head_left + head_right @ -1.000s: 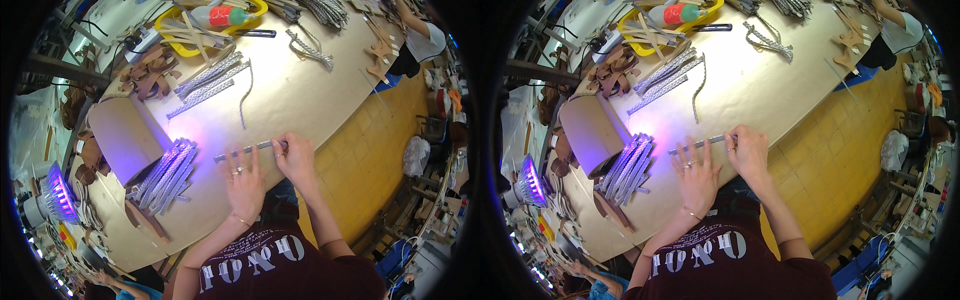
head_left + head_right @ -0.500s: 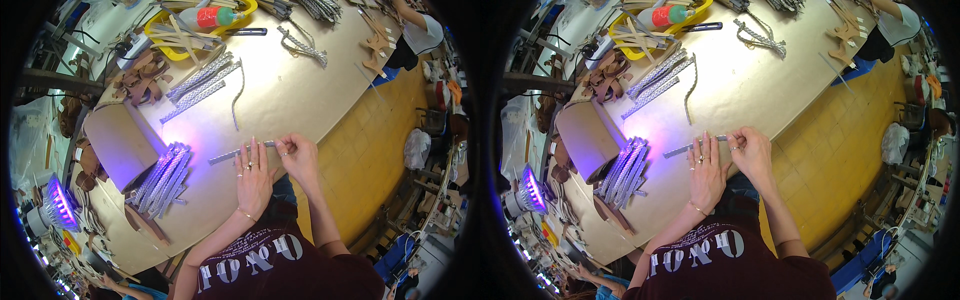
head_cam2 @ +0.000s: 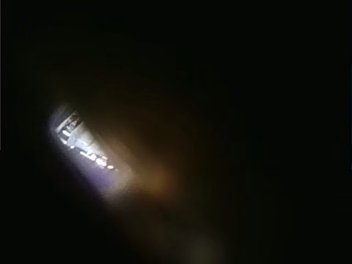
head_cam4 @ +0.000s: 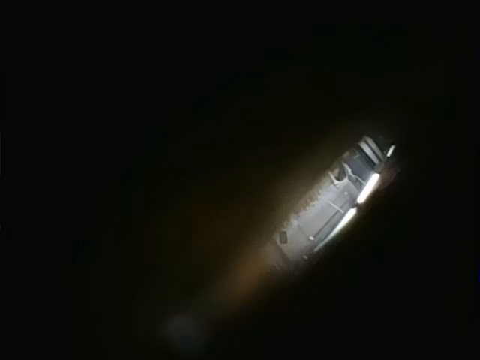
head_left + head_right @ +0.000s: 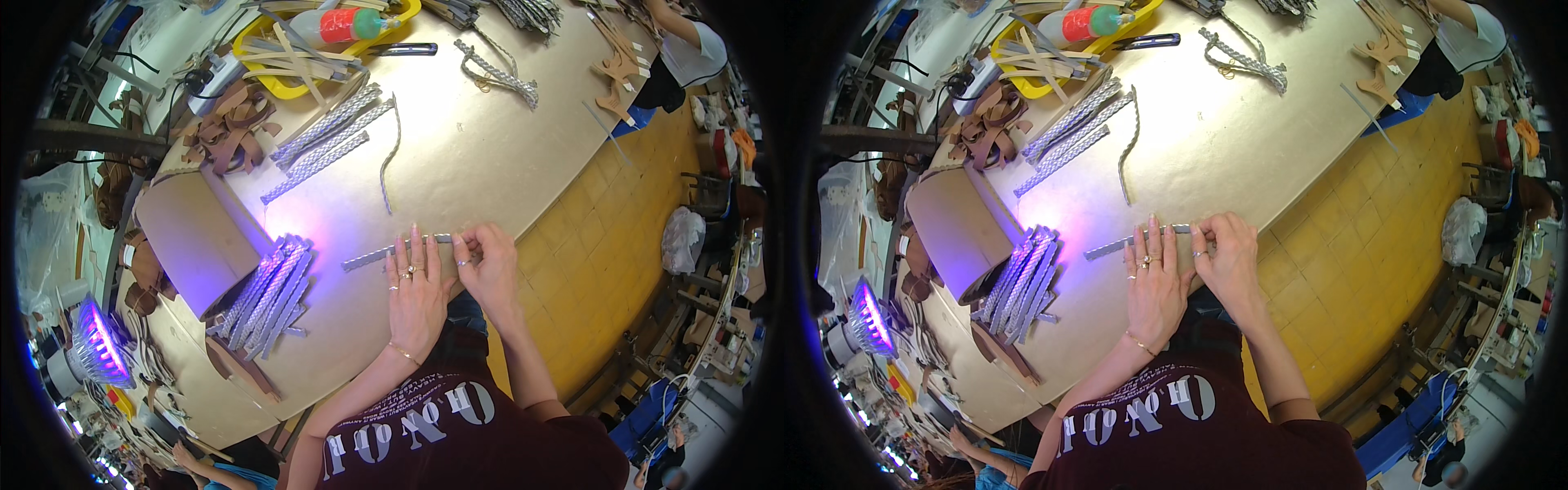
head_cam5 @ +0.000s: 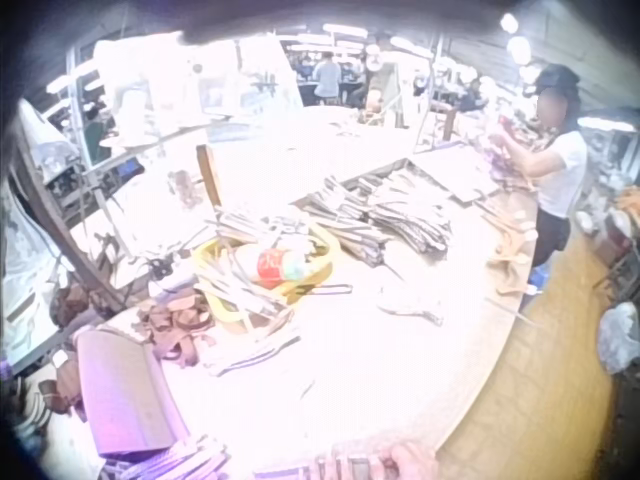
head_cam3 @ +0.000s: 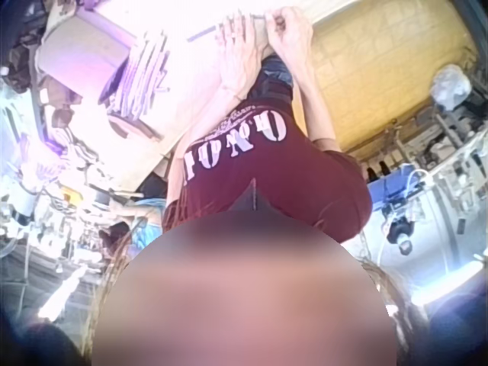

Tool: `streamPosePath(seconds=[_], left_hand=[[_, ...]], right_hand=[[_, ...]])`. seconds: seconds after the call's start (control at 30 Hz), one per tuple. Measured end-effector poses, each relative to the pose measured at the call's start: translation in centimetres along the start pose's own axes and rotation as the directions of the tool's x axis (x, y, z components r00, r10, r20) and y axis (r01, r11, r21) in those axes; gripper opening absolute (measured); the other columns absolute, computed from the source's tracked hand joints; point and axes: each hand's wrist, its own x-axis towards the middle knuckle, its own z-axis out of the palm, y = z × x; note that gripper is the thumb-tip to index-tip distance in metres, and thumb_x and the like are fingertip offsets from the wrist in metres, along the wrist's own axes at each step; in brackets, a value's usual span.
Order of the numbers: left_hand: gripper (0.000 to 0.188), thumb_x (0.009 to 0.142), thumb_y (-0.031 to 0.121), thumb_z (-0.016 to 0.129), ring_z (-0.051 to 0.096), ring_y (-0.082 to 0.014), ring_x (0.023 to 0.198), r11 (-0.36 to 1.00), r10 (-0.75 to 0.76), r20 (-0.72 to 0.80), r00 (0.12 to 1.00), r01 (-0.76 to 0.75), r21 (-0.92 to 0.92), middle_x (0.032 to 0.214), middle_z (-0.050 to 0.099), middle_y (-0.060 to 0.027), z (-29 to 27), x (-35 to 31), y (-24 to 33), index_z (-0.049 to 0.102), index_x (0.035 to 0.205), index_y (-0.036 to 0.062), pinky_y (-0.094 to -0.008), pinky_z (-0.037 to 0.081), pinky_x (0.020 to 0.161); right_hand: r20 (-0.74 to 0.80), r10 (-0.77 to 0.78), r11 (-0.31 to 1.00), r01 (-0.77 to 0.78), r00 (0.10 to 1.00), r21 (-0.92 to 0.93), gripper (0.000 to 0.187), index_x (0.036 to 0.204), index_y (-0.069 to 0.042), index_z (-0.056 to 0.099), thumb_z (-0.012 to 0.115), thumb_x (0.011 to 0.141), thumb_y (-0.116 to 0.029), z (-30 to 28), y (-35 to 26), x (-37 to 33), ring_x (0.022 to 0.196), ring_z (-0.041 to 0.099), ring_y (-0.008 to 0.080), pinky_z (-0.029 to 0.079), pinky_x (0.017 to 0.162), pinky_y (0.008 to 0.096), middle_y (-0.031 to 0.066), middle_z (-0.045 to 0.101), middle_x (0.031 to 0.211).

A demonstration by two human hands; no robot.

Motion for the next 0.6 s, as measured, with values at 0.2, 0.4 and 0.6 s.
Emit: streamPosePath(seconds=[0.2,0.4,0.6], left_hand=[[0.069,0.091,0.026,0.062,0.021,-0.0435,0.145,1.000,0.017,-0.009,1.000,-0.017,0.014,0.158,0.023,-0.0231,0.2,0.0,-0.1,0.034,0.149,0.0011,-0.0538,0.016,0.118],[0.066,0.093,0.029,0.060,0.022,-0.0454,0.144,0.999,0.038,-0.011,0.999,-0.038,0.020,0.157,0.022,-0.0247,0.1,0.0,-0.2,0.035,0.150,0.0078,-0.0550,0.017,0.118],[0.064,0.094,0.028,0.059,0.022,-0.0467,0.143,0.999,0.047,-0.003,0.999,-0.047,0.024,0.157,0.022,-0.0253,-0.3,0.0,-0.2,0.035,0.151,0.0105,-0.0554,0.018,0.117]], right_hand=[[-0.045,-0.054,0.997,0.052,0.998,-0.048,0.016,0.080,-0.007,0.057,0.071,0.084,-0.012,0.8,0.4,-0.7,0.073,0.057,0.0245,0.038,0.073,0.0392,0.0061,0.056,0.074],[-0.062,0.016,0.998,-0.020,0.998,-0.066,0.014,0.082,-0.008,0.061,0.072,0.084,-0.016,-0.4,0.9,-0.9,0.072,0.058,0.0212,0.037,0.074,0.0377,0.0039,0.059,0.076],[0.066,0.230,0.970,-0.234,0.971,0.068,0.016,0.084,-0.007,0.064,0.071,0.087,-0.022,-1.6,0.5,-0.2,0.073,0.061,0.0196,0.037,0.077,0.0371,0.0039,0.063,0.078]])
